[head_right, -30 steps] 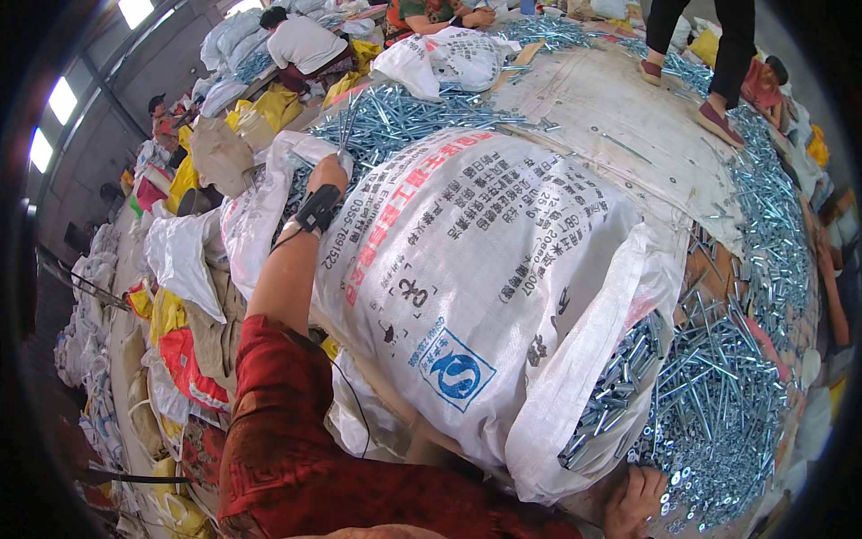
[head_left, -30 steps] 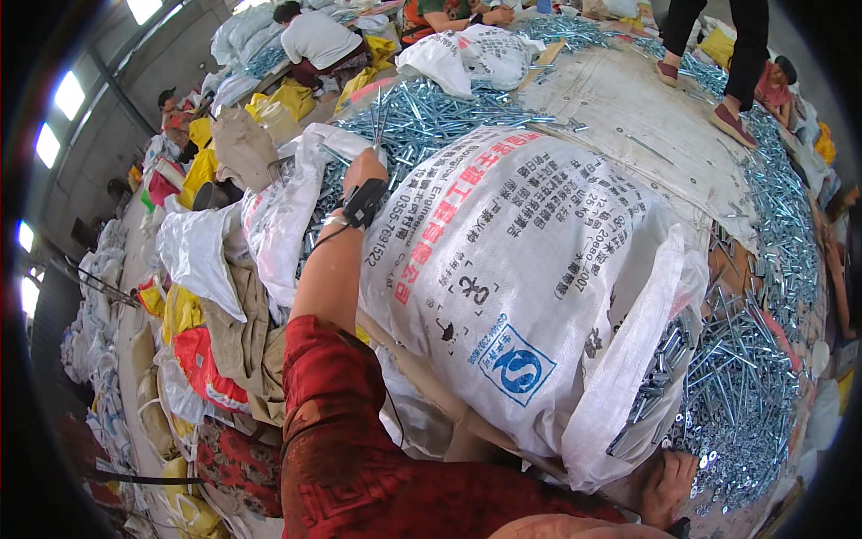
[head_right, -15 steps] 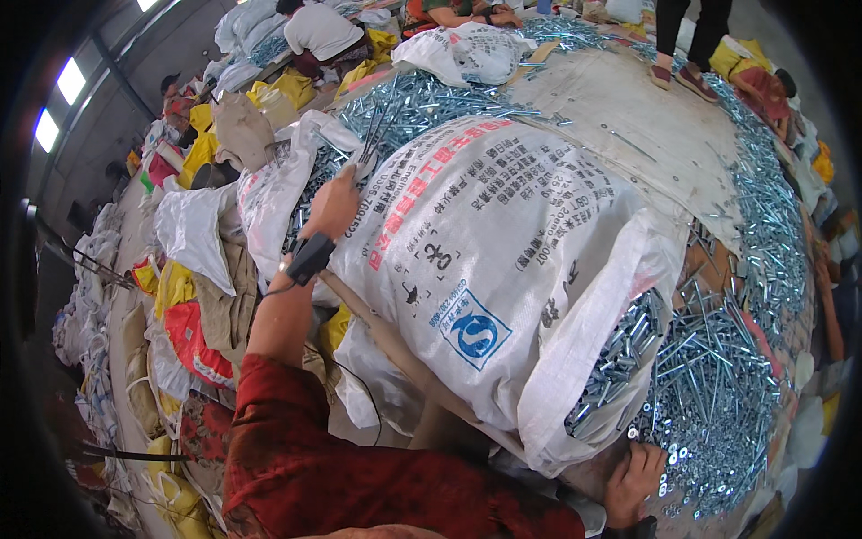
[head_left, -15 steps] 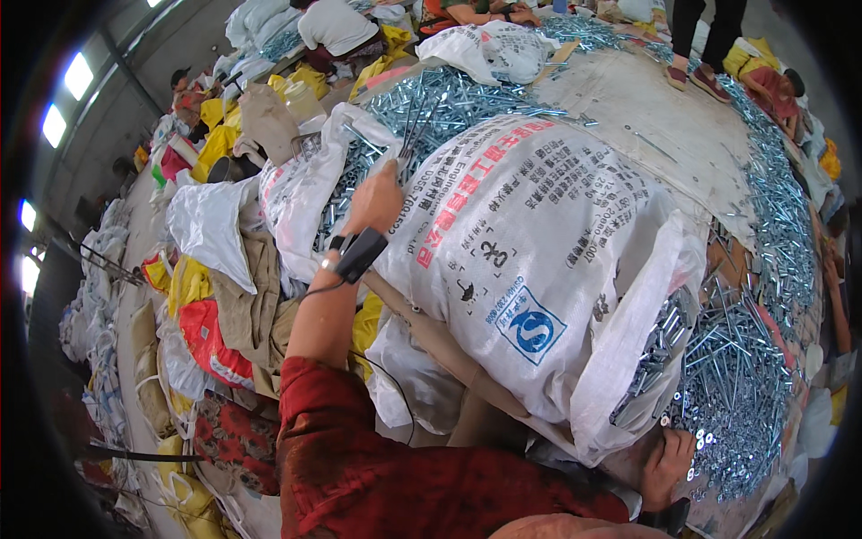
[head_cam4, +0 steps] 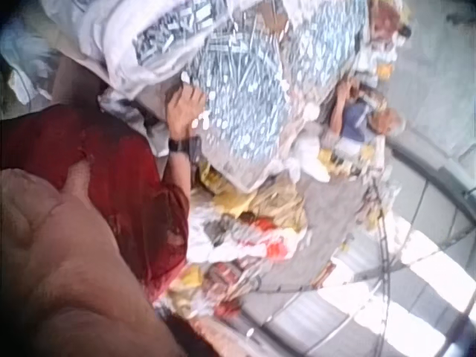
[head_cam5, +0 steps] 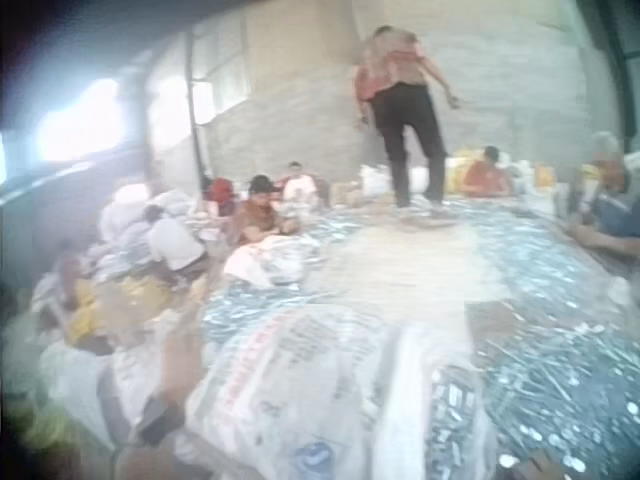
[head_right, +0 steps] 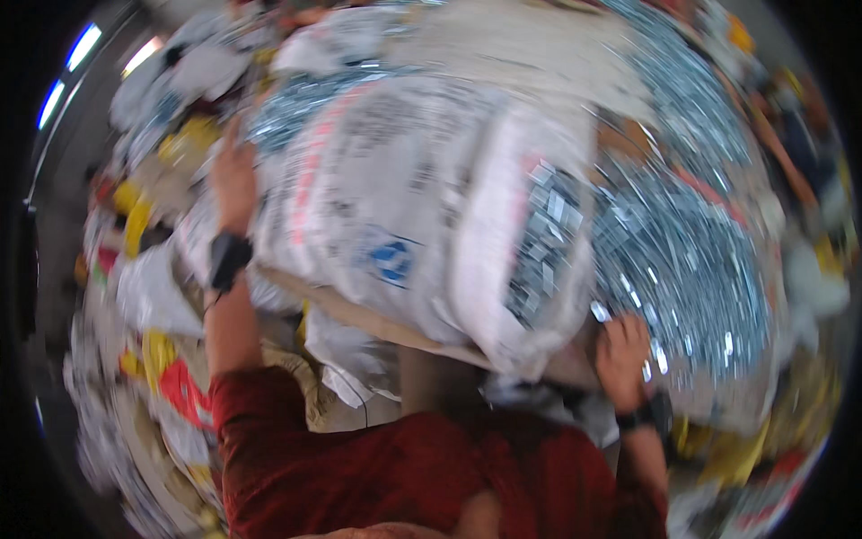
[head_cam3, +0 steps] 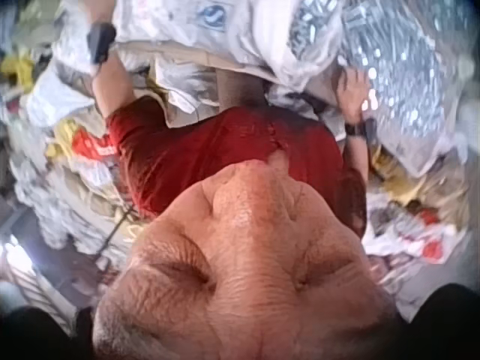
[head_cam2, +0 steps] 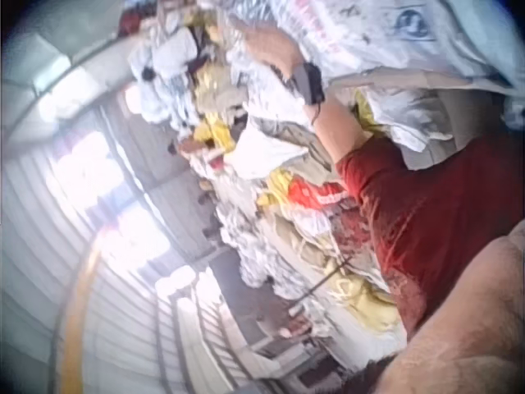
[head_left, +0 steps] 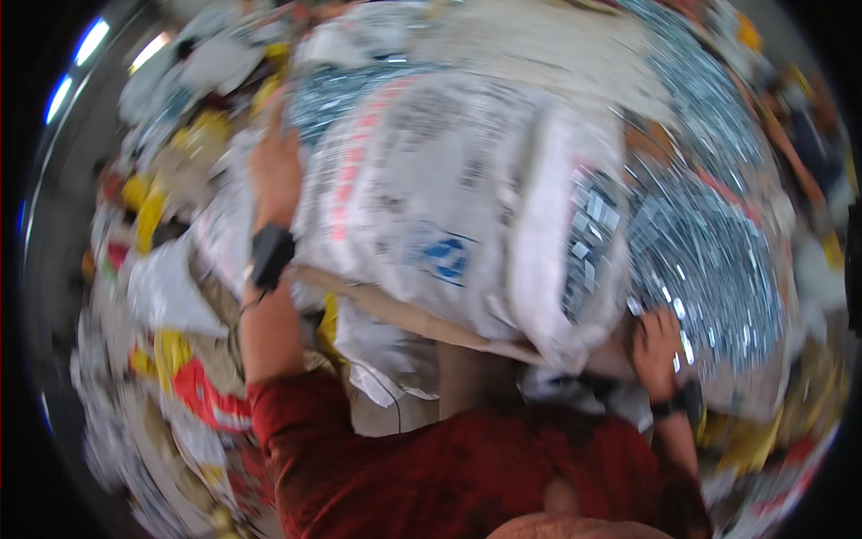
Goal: Assembling metal bolts by sliding washers and sleeves onto them at a factory workbench.
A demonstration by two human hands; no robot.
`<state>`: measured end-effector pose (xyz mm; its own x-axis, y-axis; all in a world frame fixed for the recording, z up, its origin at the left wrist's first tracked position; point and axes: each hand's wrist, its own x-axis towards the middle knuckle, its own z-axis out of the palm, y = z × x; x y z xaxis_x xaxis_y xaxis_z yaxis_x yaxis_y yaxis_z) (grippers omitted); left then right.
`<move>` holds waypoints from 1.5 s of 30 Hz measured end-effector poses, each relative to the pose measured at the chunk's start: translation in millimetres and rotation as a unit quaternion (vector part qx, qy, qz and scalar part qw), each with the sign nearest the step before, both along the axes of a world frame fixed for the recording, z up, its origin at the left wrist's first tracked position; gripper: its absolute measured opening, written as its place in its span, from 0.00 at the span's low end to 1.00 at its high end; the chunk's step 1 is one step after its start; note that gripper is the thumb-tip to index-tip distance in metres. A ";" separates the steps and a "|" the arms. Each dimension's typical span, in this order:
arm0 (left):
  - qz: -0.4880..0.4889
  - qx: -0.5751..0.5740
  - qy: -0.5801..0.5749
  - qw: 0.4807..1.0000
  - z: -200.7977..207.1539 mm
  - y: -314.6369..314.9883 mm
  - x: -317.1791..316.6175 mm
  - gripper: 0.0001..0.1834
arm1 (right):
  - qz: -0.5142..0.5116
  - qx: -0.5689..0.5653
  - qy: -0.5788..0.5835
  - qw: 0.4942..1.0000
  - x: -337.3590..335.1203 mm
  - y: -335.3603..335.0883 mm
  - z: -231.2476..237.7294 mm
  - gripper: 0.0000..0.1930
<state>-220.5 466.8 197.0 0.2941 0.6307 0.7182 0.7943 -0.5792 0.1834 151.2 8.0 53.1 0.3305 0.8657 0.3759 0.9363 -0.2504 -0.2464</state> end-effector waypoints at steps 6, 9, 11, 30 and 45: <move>-0.250 -0.272 -0.066 0.927 -4.3 -147.1 93.1 0.28 | 0.007 0.044 -0.014 0.999 7.2 3.1 2.2 0.11; -0.313 -0.146 0.046 0.937 -29.0 -196.8 142.2 0.28 | 0.026 0.068 -0.012 0.997 8.6 -4.0 3.4 0.11; -0.299 -0.041 0.090 0.949 -52.1 -220.1 170.2 0.31 | 0.031 0.081 -0.001 0.996 7.4 -7.0 1.5 0.10; -0.379 -0.298 -0.048 0.875 -63.7 -327.5 368.4 0.21 | 0.054 0.125 -0.007 0.991 9.6 -15.9 -11.8 0.08; -0.613 -0.317 0.008 0.724 -87.2 -548.5 530.7 0.18 | 0.124 0.035 -0.029 0.991 21.9 14.6 -72.5 0.11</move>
<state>310.2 -81.8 109.8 0.9167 0.0908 0.3892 -0.2397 -0.6543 0.7172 173.1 22.5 -19.4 0.0879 0.8886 0.4502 0.9799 0.0042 -0.1995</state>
